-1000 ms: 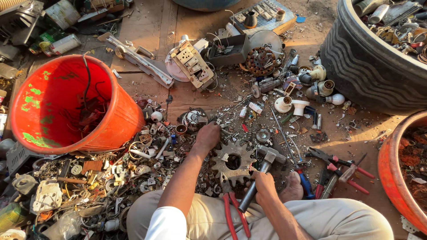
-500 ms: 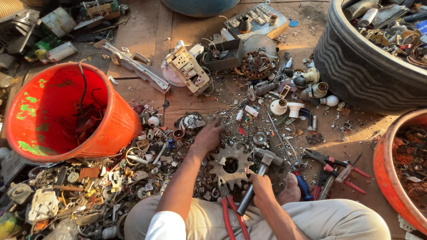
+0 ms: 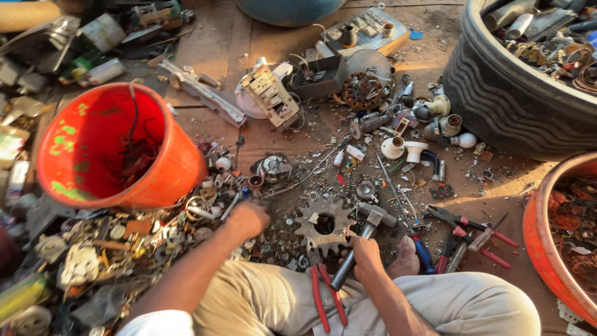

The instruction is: The person sits on the ground and uses a hammer to break apart various small electronic components and scrap metal. They repeatedly strike items to separate parts, occasionally using pliers to hold or manipulate the objects. The work is performed in a cluttered outdoor area with piles of debris and buckets nearby.

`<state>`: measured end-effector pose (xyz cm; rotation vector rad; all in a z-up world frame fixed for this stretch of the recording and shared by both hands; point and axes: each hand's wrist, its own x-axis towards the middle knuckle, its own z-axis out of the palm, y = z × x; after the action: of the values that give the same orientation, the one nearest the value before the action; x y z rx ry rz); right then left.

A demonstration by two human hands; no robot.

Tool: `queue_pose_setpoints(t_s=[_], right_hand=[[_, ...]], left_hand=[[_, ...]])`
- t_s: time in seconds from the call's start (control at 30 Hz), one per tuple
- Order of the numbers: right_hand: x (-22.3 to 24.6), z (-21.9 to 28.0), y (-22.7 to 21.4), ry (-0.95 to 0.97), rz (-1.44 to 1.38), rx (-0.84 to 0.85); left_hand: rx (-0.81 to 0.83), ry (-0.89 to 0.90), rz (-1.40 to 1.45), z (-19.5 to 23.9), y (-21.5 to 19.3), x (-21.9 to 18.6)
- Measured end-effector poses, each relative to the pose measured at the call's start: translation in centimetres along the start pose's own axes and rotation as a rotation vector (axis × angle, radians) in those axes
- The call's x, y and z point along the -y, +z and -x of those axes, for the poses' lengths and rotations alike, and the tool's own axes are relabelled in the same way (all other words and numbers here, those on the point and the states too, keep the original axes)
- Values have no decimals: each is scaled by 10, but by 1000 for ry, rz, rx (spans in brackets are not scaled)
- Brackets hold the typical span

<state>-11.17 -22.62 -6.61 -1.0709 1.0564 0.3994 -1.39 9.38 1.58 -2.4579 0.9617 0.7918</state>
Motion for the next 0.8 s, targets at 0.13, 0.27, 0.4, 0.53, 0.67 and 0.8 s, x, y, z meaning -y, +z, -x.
queue_pose_setpoints(t_s=[0.13, 0.27, 0.4, 0.53, 0.67, 0.8], right_hand=[[-1, 0, -2, 7, -5, 16], [0, -2, 0, 5, -15, 28], [-1, -2, -3, -9, -19, 45], [-2, -11, -6, -32, -11, 71], [-10, -24, -5, -50, 12, 84], [-9, -23, -1, -47, -1, 69]], left_hand=[[-25, -197, 71, 38, -17, 7], [-242, -270, 214, 4, -7, -12], [-717, -49, 178, -59, 32, -45], [-766, -9, 87, -36, 46, -50], [-160, -271, 32, 27, 22, -23], [-351, -516, 550, 66, -10, -41]])
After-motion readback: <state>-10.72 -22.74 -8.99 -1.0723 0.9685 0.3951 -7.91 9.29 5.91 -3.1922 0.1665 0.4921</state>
